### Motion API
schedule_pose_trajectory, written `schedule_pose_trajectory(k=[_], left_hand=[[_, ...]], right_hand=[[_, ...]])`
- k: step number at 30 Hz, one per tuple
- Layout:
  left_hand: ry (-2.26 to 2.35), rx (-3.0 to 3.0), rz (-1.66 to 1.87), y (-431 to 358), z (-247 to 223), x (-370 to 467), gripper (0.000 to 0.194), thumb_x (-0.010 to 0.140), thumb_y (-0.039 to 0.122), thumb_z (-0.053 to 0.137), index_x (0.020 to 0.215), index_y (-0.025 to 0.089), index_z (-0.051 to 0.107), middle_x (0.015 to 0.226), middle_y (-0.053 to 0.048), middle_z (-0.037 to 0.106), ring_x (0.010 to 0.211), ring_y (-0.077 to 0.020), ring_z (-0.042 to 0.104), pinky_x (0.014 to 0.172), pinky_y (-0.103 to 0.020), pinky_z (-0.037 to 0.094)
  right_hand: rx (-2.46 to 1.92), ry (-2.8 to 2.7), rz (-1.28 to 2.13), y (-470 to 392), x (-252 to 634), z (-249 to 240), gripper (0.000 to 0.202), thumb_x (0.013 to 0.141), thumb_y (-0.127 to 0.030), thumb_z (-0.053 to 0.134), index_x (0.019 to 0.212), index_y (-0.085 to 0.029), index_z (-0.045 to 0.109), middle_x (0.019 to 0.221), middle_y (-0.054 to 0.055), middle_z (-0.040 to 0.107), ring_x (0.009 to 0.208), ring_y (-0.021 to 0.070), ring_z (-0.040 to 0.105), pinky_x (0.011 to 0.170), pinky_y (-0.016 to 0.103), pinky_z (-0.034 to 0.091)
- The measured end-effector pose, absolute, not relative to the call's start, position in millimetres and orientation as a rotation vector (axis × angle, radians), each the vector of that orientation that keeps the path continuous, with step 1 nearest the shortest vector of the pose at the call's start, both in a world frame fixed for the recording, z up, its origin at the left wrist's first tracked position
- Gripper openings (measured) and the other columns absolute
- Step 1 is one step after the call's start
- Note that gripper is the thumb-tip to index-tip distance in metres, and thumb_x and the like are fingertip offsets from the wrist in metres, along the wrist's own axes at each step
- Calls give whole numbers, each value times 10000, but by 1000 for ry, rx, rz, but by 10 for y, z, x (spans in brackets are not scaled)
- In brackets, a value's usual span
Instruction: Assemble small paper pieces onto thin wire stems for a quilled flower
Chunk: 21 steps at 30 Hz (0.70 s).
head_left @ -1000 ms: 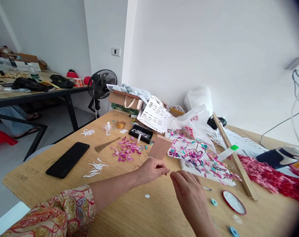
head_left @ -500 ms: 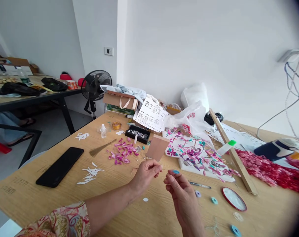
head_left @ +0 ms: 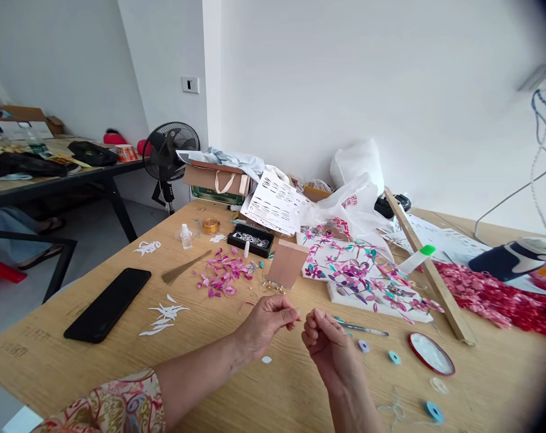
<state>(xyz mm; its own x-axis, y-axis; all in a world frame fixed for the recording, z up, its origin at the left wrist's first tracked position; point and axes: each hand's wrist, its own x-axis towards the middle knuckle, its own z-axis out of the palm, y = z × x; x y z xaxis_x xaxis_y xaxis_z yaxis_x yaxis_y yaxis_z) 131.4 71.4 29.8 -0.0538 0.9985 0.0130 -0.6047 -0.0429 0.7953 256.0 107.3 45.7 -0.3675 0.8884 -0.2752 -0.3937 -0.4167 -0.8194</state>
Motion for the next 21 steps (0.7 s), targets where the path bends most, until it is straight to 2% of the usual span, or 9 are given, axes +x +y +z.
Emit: schedule_pose_trajectory(k=[4, 8, 12, 18, 21], left_hand=[[709, 619, 1464, 744, 226, 1245, 253, 662, 335, 636, 637, 92, 571, 613, -17, 527, 551, -69, 451, 568, -205, 323], [725, 591, 1465, 762, 137, 1173, 409, 740, 476, 495, 673, 81, 580, 614, -27, 508, 555, -76, 456, 550, -207, 329], [737, 668, 1424, 749, 138, 1154, 491, 740, 554, 426, 665, 88, 562, 599, -22, 487, 547, -82, 446, 543, -212, 337], [853, 929, 1368, 720, 214, 1151, 310, 691, 399, 578, 624, 98, 551, 575, 5, 478, 533, -67, 415, 553, -204, 325], [914, 981, 1356, 707, 206, 1152, 279, 658, 369, 616, 591, 108, 544, 550, 17, 472, 529, -68, 404, 549, -202, 318]], right_hand=[[-934, -869, 1848, 1111, 2578, 433, 218, 581, -269, 709, 531, -157, 529, 515, -45, 453, 431, 45, 360, 387, 168, 294], [-971, -975, 1698, 1116, 2605, 455, 214, 607, -276, 694, 541, -163, 526, 521, -42, 452, 447, 58, 374, 401, 179, 306], [-1005, -1039, 1675, 1109, 2598, 474, 222, 606, -296, 694, 549, -160, 528, 516, -42, 439, 449, 62, 369, 408, 186, 304], [-1020, -1052, 1733, 1095, 2580, 468, 218, 591, -298, 709, 549, -154, 552, 513, -36, 448, 458, 63, 371, 414, 182, 306], [-1020, -1047, 1762, 1085, 2584, 467, 214, 590, -297, 711, 543, -154, 559, 510, -33, 456, 455, 62, 369, 412, 182, 302]])
